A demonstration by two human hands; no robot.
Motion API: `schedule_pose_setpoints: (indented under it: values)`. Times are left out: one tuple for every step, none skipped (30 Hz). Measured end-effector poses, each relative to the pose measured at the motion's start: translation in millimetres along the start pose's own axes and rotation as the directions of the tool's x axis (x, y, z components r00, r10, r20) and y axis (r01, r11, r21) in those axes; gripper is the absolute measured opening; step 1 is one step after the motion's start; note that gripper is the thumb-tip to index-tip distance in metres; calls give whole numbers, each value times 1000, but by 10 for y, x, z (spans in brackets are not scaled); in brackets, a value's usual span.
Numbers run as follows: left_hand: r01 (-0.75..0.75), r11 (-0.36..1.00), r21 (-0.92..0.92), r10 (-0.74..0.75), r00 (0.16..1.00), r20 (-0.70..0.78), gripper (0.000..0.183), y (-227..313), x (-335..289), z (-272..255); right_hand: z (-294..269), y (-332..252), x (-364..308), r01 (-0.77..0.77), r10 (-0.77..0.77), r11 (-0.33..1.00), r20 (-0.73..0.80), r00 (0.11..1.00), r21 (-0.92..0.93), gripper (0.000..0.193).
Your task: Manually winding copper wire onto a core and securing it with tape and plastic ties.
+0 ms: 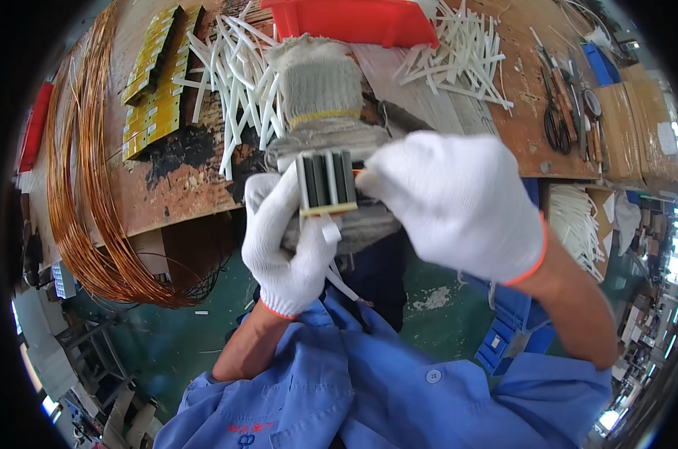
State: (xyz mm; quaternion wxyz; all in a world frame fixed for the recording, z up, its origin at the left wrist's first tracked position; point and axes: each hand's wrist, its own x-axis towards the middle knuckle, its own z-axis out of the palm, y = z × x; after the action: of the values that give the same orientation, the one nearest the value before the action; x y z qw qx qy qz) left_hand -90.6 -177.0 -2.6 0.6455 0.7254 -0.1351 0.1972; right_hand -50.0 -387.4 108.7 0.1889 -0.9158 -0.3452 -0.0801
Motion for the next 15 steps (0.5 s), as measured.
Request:
schedule_pose_setpoints:
  values:
    - [-26, 998, 57, 25, 1000, 17, 57, -4, 15, -8, 39, -87, -130, 56, -57, 979, 0, 998, -196, 11]
    - [-29, 998, 60, 30, 1000, -7, 55, -16, 13, -5, 36, -222, -223, 28, -20, 963, 34, 999, -269, 14]
    - [-34, 998, 50, 35, 999, -21, 54, -13, 14, 14, 13, -349, -301, -9, 34, 937, 65, 997, -350, 17]
    - [-4, 998, 65, 1, 999, 53, 46, 4, -4, -18, 17, -436, -362, 12, 22, 899, 73, 997, -437, 19]
    - [-8, 998, 61, 2, 996, 89, 46, 18, 4, -26, -46, -568, -389, 57, 18, 869, 147, 989, -492, 17]
    - [-45, 998, 49, 42, 998, 54, 48, 15, 21, 1, -121, -699, -397, 118, 4, 835, 220, 976, -538, 17]
    - [-78, 996, 46, 78, 997, 12, 50, -23, 30, 28, -154, -861, -327, 145, 12, 821, 271, 963, -552, 16]
    - [-93, 994, 51, 92, 996, 9, 51, -33, 33, 29, -166, -1001, -249, 155, 6, 850, 303, 953, -503, 14]
    - [-104, 994, 41, 104, 995, 13, 51, -44, 36, 33, -234, -1180, -87, 107, 66, 873, 332, 941, -475, 13]
    - [-83, 994, 77, 84, 996, -2, 50, -68, 12, 6, -221, -1243, 128, 192, -16, 881, 378, 926, -432, 14]
    - [24, 999, 22, -23, 999, -42, 47, -33, -12, 16, -196, -1226, 402, 266, -91, 885, 419, 904, -382, 15]
    - [54, 997, 49, -53, 998, -23, 54, -17, -59, -52, -194, -1216, 705, 343, -171, 879, 452, 876, -332, 17]
    - [66, 997, 36, -68, 996, 59, 62, -59, -173, -11, -228, -1156, 872, 353, -177, 880, 471, 864, -318, 19]
    - [93, 994, 48, -99, 986, 133, 70, -186, -286, 28, -205, -962, 1030, 373, -205, 886, 488, 848, -276, 22]
    - [133, 991, 24, -135, 985, 111, 74, -80, -229, 36, -301, -800, 1201, 262, -126, 952, 575, 808, -160, 26]
